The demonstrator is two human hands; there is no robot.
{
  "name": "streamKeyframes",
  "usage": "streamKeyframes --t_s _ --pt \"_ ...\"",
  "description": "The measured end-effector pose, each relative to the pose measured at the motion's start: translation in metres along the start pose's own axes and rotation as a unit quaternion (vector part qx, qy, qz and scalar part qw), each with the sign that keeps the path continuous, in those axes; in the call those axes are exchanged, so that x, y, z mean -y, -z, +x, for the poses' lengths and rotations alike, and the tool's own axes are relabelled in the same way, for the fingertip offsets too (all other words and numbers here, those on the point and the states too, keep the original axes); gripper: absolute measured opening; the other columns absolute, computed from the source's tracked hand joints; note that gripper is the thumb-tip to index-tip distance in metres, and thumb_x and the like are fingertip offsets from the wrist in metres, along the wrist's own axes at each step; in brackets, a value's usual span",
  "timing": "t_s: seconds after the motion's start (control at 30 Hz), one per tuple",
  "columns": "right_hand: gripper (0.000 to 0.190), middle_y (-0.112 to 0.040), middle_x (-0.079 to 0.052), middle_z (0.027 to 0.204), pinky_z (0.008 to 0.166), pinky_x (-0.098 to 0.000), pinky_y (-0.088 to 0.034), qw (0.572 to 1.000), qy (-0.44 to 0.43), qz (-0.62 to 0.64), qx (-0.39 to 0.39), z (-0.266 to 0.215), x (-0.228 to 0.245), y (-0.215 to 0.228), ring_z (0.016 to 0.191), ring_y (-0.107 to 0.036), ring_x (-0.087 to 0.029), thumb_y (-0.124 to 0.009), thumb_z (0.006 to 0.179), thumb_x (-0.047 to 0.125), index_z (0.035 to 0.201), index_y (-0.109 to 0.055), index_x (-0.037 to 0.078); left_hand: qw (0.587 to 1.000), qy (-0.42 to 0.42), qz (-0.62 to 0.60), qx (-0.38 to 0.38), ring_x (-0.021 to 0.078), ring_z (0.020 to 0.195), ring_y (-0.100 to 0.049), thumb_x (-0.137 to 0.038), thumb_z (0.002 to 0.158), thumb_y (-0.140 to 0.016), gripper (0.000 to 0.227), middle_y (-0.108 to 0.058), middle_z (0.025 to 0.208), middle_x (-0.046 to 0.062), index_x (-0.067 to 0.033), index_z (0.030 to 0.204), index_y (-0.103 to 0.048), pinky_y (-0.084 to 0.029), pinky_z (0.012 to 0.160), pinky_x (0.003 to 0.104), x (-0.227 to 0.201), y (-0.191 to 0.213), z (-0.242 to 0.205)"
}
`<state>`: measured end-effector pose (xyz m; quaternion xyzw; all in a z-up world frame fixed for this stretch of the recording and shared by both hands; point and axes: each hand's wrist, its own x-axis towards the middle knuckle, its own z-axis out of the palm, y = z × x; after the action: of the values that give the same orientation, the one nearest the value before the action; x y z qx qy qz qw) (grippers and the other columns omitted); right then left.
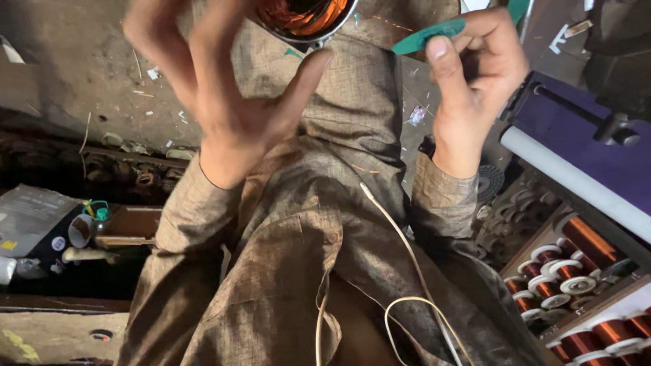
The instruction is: The person works on a cylindrical motor stator resting on their lap, adjusting copper windings by hand and securing them with green tape. They use scissors to cut the tape and continue wrapping the stator.
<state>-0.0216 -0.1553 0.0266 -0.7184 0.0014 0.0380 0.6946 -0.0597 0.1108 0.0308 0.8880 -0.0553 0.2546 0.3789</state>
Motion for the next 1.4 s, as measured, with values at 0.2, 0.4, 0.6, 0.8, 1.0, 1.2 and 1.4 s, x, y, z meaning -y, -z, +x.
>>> streamKeyframes --t_s 0.2,0.4,0.6,0.8,1.0,1.2,1.4 --pt "0.022 -0.053 0.002 0.076 0.059 -0.0207 -0.034 0.998 0.029 0.003 -0.048 0.013 0.003 -0.006 0.061 -0.045 -0.004 -0.077 0.105 0.013 0.106 -0.057 0.003 0.989 -0.018 0.091 0.119 0.0326 0.129 -0.042 -0.039 0.092 -0.085 0.079 -0.043 0.133 0.017 -0.0035 0.145 -0.038 -0.042 0.108 0.05 0.0 -0.002 0.025" --pt "0.026 -0.054 0.0 0.079 0.062 -0.0212 -0.03 0.998 0.038 -0.017 -0.049 0.022 0.006 -0.007 0.068 -0.045 -0.007 -0.078 0.111 0.011 0.103 -0.056 0.0 0.982 0.001 0.011 0.188 0.03 0.092 -0.058 -0.034 0.098 -0.086 0.052 -0.059 0.102 0.011 -0.0031 0.125 -0.053 -0.048 0.081 0.042 -0.004 0.005 0.046" --pt "0.025 -0.058 0.0 0.089 0.068 -0.0205 -0.033 0.998 0.01 -0.055 -0.03 0.03 0.01 -0.005 0.076 -0.048 -0.007 -0.076 0.11 0.012 0.103 -0.055 0.001 0.974 0.041 -0.021 0.222 0.0271 0.084 -0.059 -0.041 0.1 -0.092 0.054 -0.059 0.095 0.01 -0.0044 0.121 -0.058 -0.049 0.076 0.043 -0.001 0.006 0.057" --pt "0.024 -0.058 -0.004 0.105 0.085 -0.0227 -0.041 0.991 0.086 -0.102 -0.032 0.03 0.029 -0.018 0.092 -0.052 -0.012 -0.078 0.114 0.005 0.107 -0.057 -0.004 0.975 0.024 -0.035 0.22 0.0257 0.089 -0.059 -0.031 0.1 -0.085 0.048 -0.058 0.1 0.011 -0.0005 0.121 -0.055 -0.05 0.077 0.04 0.006 0.008 0.056" --pt "0.016 -0.068 -0.007 0.107 0.088 -0.0235 -0.047 0.994 0.07 -0.083 -0.003 0.028 0.046 -0.03 0.098 -0.064 -0.013 -0.077 0.108 0.0 0.116 -0.064 -0.004 0.976 -0.041 0.035 0.209 0.0268 0.089 -0.059 -0.033 0.1 -0.081 0.048 -0.058 0.1 0.01 -0.001 0.123 -0.052 -0.049 0.081 0.042 0.014 0.005 0.048" --pt "0.016 -0.067 -0.004 0.102 0.081 -0.0229 -0.051 0.999 0.024 -0.03 0.015 0.032 0.049 -0.039 0.088 -0.064 -0.01 -0.076 0.104 -0.001 0.11 -0.06 0.0 0.982 -0.058 0.017 0.179 0.0274 0.095 -0.059 -0.032 0.105 -0.079 0.049 -0.056 0.108 0.011 -0.0011 0.129 -0.05 -0.05 0.083 0.04 0.02 0.002 0.044" --pt "0.013 -0.062 -0.008 0.106 0.086 -0.0246 -0.046 0.993 0.029 -0.06 0.095 0.032 0.053 -0.036 0.095 -0.059 -0.013 -0.072 0.11 0.0 0.11 -0.06 -0.005 0.981 -0.034 0.019 0.192 0.0273 0.089 -0.059 -0.036 0.102 -0.083 0.05 -0.058 0.103 0.01 -0.0013 0.122 -0.052 -0.047 0.077 0.041 0.019 0.006 0.047"
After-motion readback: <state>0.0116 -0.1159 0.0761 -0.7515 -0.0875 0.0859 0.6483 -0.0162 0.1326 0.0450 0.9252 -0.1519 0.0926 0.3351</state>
